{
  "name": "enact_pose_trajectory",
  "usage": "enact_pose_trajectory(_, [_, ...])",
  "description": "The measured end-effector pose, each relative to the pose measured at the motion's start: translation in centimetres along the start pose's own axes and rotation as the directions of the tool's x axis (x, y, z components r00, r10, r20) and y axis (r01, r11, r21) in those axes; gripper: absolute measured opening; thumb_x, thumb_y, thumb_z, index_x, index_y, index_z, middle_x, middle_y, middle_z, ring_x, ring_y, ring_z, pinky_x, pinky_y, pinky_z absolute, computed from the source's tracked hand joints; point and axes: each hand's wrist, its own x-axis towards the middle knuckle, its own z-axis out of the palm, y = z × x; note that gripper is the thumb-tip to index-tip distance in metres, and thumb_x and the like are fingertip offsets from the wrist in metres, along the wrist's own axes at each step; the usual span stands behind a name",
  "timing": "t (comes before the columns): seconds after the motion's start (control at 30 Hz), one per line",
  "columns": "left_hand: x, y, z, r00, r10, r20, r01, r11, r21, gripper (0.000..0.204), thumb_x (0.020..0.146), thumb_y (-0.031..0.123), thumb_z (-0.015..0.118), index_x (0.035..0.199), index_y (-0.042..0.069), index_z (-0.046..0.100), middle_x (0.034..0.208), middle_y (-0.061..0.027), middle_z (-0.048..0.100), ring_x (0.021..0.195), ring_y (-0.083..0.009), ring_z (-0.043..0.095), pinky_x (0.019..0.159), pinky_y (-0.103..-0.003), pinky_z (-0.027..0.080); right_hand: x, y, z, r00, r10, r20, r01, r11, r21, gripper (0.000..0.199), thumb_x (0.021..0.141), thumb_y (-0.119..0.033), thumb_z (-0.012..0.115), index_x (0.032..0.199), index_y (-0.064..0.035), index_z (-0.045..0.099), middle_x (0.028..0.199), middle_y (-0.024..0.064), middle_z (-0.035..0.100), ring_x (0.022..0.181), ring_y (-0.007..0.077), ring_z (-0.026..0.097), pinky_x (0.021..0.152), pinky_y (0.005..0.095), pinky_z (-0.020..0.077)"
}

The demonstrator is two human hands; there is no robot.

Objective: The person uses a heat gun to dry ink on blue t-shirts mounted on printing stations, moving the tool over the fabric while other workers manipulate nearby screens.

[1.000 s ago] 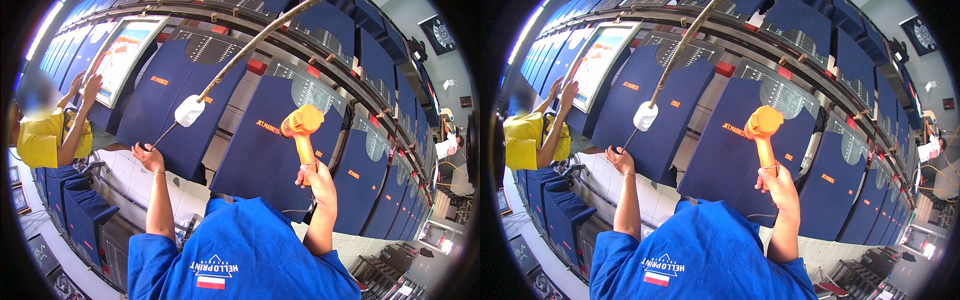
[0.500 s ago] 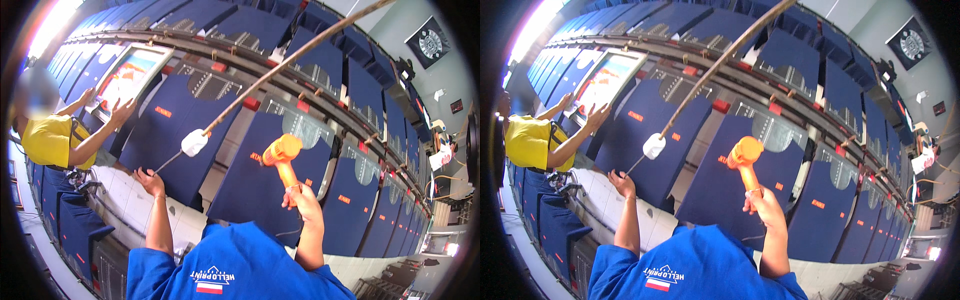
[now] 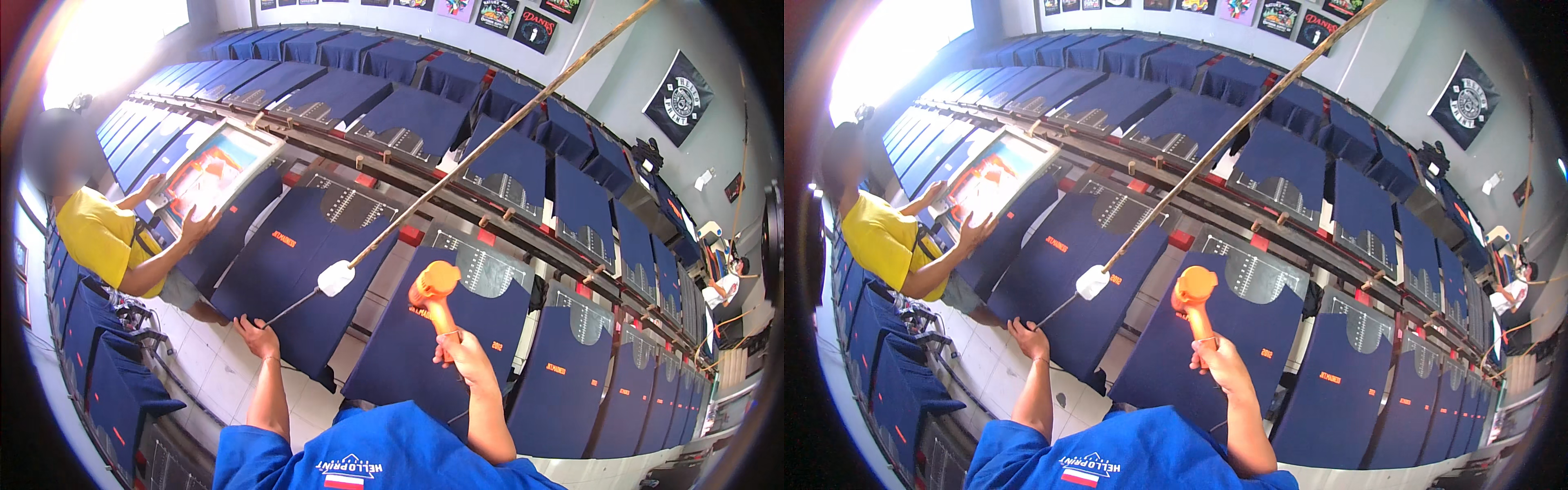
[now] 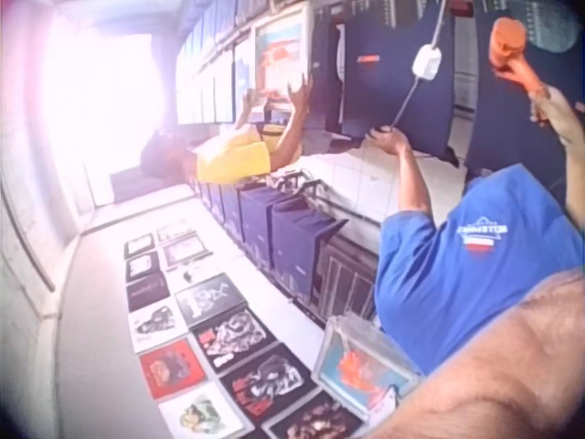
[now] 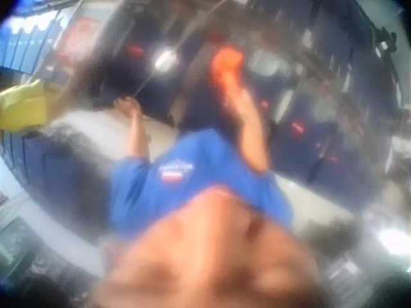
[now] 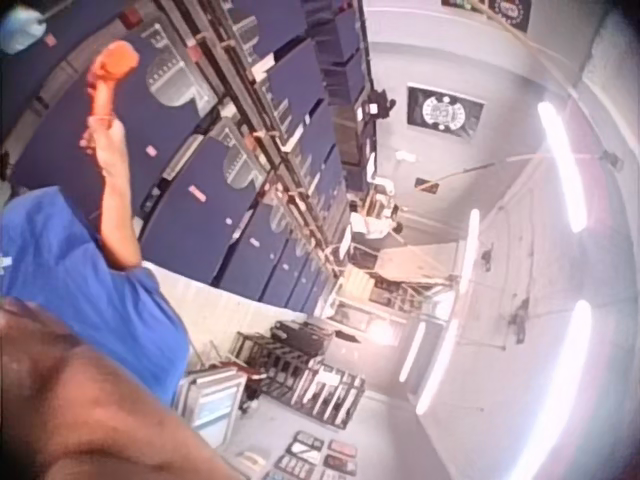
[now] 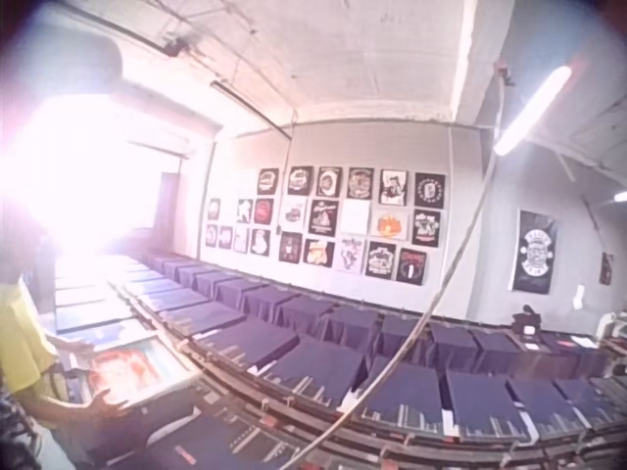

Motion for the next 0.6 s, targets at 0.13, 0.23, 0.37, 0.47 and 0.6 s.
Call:
enact_pose_trajectory(0.13, [-0.6,0.2,-0.2,1.0,0.02,0.024,-0.018,0.997,-0.071,0.036,0.093,0.011,0.048,0.127,0.002,0.05,0.145,-0.0233,0.038,0.128,-0.0403,0.046,0.104,-0.045,0.041,-3.3,0.9,-1.5,0.987,0.002,-0.163,0.011,0.997,0.079,0.026,0.093,-0.025,0.064,0.108,-0.0044,0.056,0.073,0.0034,0.062,0.064,0.0132,0.064,0.055,0.0245,0.0477])
enact_pose_trajectory(0.23, [-1.0,-0.3,-0.8,0.994,0.073,0.079,-0.07,0.997,-0.041,0.036,0.093,0.008,0.048,0.128,0.002,0.05,0.146,-0.0227,0.037,0.128,-0.04,0.046,0.105,-0.044,0.041,-5.8,1.5,-1.3,0.986,-0.034,-0.161,0.062,0.983,0.174,0.039,0.093,-0.025,0.065,0.121,-0.0024,0.051,0.076,0.0049,0.062,0.067,0.0149,0.064,0.057,0.0252,0.049])
enact_pose_trajectory(0.37, [0.0,-2.2,-1.4,0.987,0.133,0.096,-0.139,0.988,0.065,0.036,0.094,0.008,0.05,0.13,0.005,0.05,0.149,-0.0219,0.032,0.132,-0.0401,0.04,0.108,-0.046,0.037,-6.8,2.2,2.0,0.996,-0.049,-0.078,0.073,0.939,0.335,0.043,0.092,-0.02,0.067,0.125,-0.0013,0.047,0.077,0.0068,0.062,0.069,0.0165,0.065,0.057,0.0259,0.0498])
enact_pose_trajectory(0.47, [2.7,-2.0,-2.0,0.978,0.191,0.077,-0.199,0.974,0.105,0.037,0.093,0.009,0.053,0.13,0.007,0.052,0.151,-0.0216,0.028,0.134,-0.0413,0.037,0.109,-0.049,0.035,-6.4,3.4,4.9,1.0,-0.026,-0.017,0.03,0.932,0.362,0.042,0.091,-0.019,0.067,0.124,-0.0019,0.048,0.079,0.0066,0.062,0.07,0.016,0.065,0.057,0.0259,0.0497])
enact_pose_trajectory(0.6, [12.0,-5.2,-2.4,0.966,0.256,-0.048,-0.249,0.962,0.112,0.036,0.092,0.009,0.053,0.128,0.008,0.054,0.15,-0.0222,0.029,0.134,-0.0411,0.037,0.108,-0.049,0.035,-4.6,2.7,10.8,0.991,0.022,0.13,-0.058,0.956,0.286,0.044,0.091,-0.026,0.069,0.123,-0.0036,0.049,0.081,0.0037,0.061,0.071,0.0134,0.063,0.058,0.0259,0.0486])
